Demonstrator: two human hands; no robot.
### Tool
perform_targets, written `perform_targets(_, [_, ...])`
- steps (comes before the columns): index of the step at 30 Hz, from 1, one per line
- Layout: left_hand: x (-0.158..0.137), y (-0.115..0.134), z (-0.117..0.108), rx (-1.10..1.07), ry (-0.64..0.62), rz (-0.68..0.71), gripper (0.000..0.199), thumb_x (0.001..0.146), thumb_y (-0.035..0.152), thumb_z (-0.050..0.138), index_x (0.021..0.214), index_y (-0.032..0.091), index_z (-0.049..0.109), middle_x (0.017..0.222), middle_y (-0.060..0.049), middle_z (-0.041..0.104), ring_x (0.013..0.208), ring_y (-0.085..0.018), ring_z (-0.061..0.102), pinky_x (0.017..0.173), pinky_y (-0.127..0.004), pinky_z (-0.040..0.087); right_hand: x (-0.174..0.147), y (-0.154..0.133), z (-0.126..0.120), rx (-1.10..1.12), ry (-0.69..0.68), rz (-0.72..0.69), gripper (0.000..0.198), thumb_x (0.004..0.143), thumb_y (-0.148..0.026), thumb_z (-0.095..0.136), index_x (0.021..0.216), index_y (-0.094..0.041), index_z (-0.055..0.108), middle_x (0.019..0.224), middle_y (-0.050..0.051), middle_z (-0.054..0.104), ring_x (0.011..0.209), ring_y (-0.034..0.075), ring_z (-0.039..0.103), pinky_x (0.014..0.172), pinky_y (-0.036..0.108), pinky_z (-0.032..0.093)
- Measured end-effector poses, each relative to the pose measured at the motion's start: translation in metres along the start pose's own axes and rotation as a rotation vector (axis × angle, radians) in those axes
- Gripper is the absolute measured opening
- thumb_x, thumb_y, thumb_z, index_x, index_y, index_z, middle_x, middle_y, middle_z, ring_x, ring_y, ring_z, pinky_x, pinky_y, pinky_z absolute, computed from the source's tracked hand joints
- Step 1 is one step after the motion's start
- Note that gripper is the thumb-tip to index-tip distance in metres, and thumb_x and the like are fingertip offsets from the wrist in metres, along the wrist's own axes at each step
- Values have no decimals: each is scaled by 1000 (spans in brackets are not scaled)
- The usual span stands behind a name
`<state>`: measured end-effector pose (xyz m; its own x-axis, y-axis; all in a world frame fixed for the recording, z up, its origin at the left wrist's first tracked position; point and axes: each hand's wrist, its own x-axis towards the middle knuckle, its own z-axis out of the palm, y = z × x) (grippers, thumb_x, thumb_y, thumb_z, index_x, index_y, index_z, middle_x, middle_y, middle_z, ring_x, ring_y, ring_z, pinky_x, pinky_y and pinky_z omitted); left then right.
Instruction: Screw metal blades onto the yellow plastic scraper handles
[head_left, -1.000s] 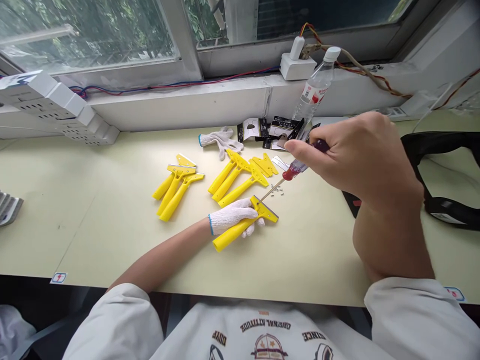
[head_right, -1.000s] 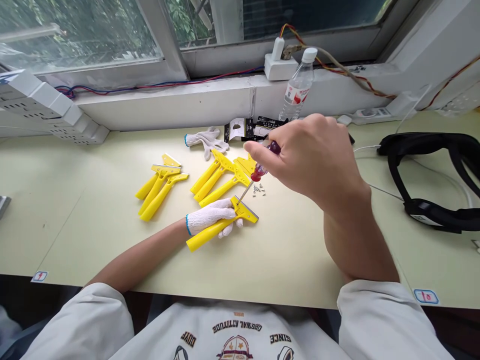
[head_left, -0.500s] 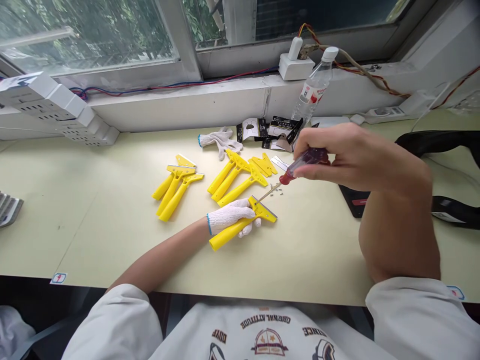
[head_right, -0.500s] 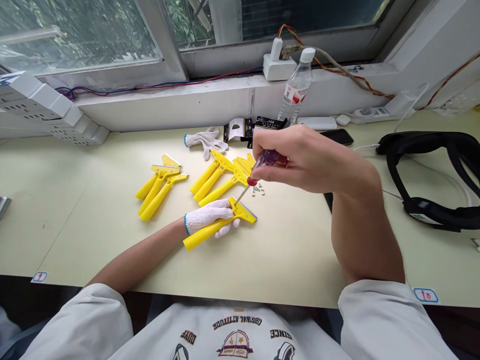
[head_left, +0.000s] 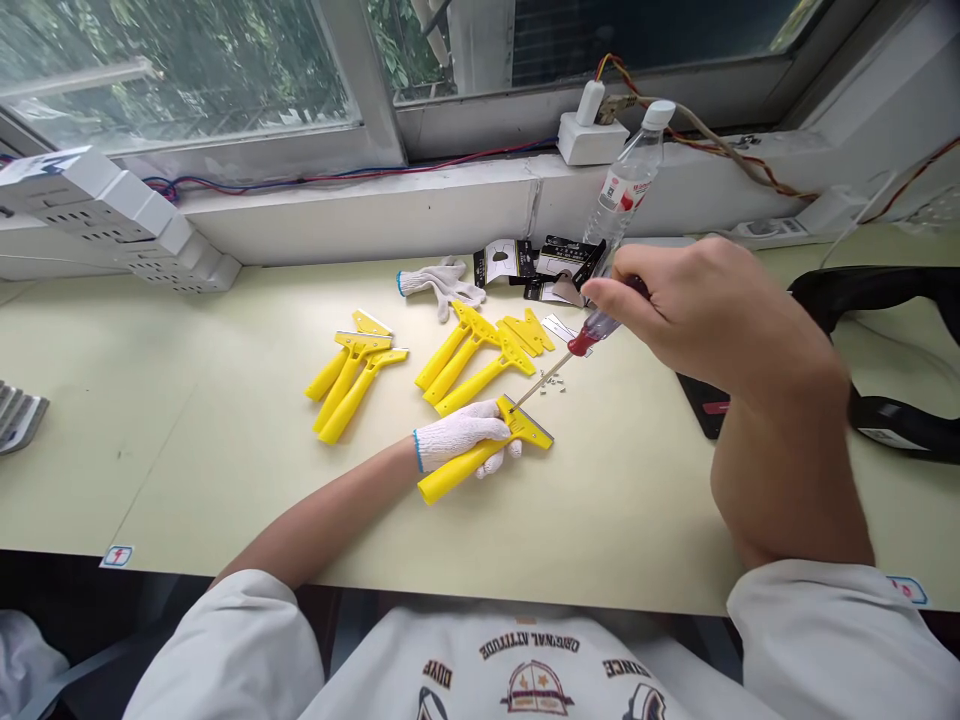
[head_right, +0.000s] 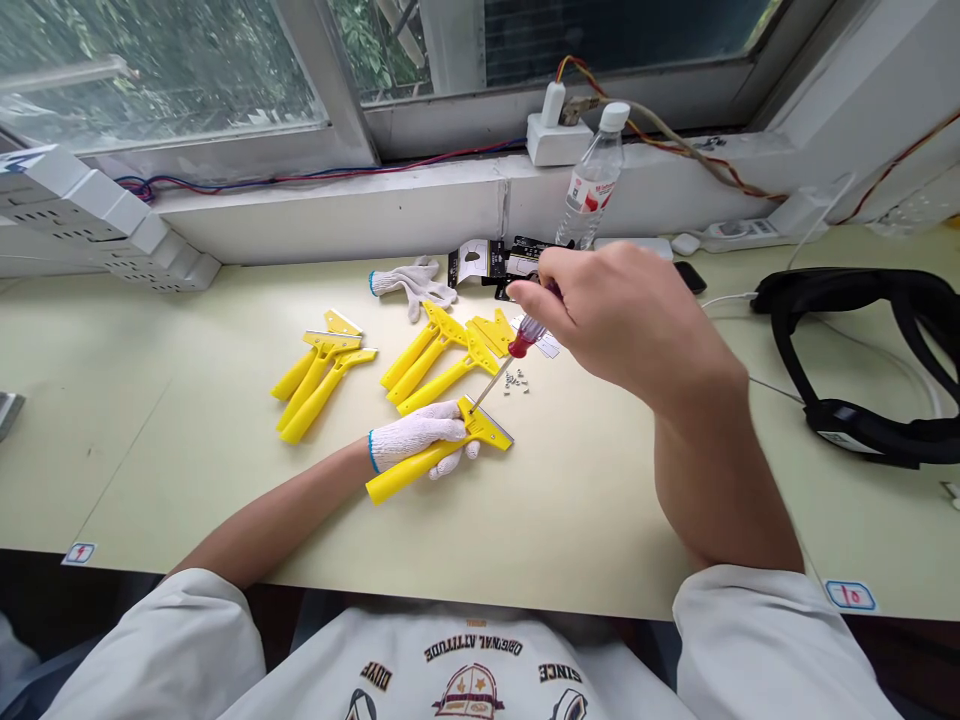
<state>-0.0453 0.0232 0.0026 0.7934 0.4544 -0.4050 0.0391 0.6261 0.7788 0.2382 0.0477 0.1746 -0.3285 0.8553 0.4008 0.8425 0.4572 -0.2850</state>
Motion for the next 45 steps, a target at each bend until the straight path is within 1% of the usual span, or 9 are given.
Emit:
perform_targets(4, [0,0,0,-10,1,-15,34,93,37,74,116,17,58,104,-8,72,55,-11,65,46,-23,54,1,18,-12,121,-220,-87,11,104,-32,56,96,-27,61,89,8,70,75,25,62,67,40,44])
perform_targets(7, [-1,2,2,-12,-14,-31,33,94,35,72,119,18,57,101,-5,71,55,-12,66,45,-23,54,4,29,-17,278,-294,-227,12,102,-31,57,95,-28,66,108,10,72,95,29,68,78,45,53])
perform_targets(10, [-2,3,5,10,-26,-32,35,94,34,71,122,20,56,101,-5,70,54,-12,66,43,-23,53,7,26,-17,345,-297,-269,9,97,-39,69,99,-30,70,103,7,76,91,30,70,76,45,53])
perform_targets(16, [-2,2,6,13,-21,-35,35,93,34,72,121,20,55,102,-4,70,55,-11,66,44,-22,54,9,4,-7,182,-95,-36,37,110,-49,53,88,-25,71,60,1,66,55,19,56,63,39,42])
perform_targets(26, [-1,2,7,-20,-13,-27,40,91,38,76,121,18,57,103,-7,71,57,-12,67,48,-22,55,6,12,-20,523,-388,-217,12,97,-40,68,105,-34,75,99,2,82,83,27,75,69,41,55])
perform_targets(32, [0,2,7,-37,-7,-28,39,91,37,76,118,16,58,100,-7,71,59,-12,67,49,-21,55,5,7,-1,181,-62,-36,25,101,-45,61,87,-26,70,68,3,70,65,25,64,64,38,42])
perform_targets(35, [0,1,6,-50,-3,-28,39,90,36,76,119,15,58,100,-8,71,60,-12,67,49,-22,55,5,6,2,39,-40,-45,33,102,-47,61,77,-27,67,56,1,59,57,23,56,63,38,37])
perform_targets(39, [0,1,6,-42,-8,-23,39,90,36,76,119,16,60,100,-8,72,59,-12,68,50,-22,55,4,9,-7,165,-189,-148,18,101,-43,65,91,-30,72,70,0,70,60,22,59,64,39,42])
perform_targets(45, [-1,1,6,-45,11,-31,36,92,35,76,118,15,60,102,-9,72,62,-12,68,51,-22,54,3,27,-17,408,-271,-253,15,100,-39,69,109,-30,76,104,8,78,88,27,72,72,41,55])
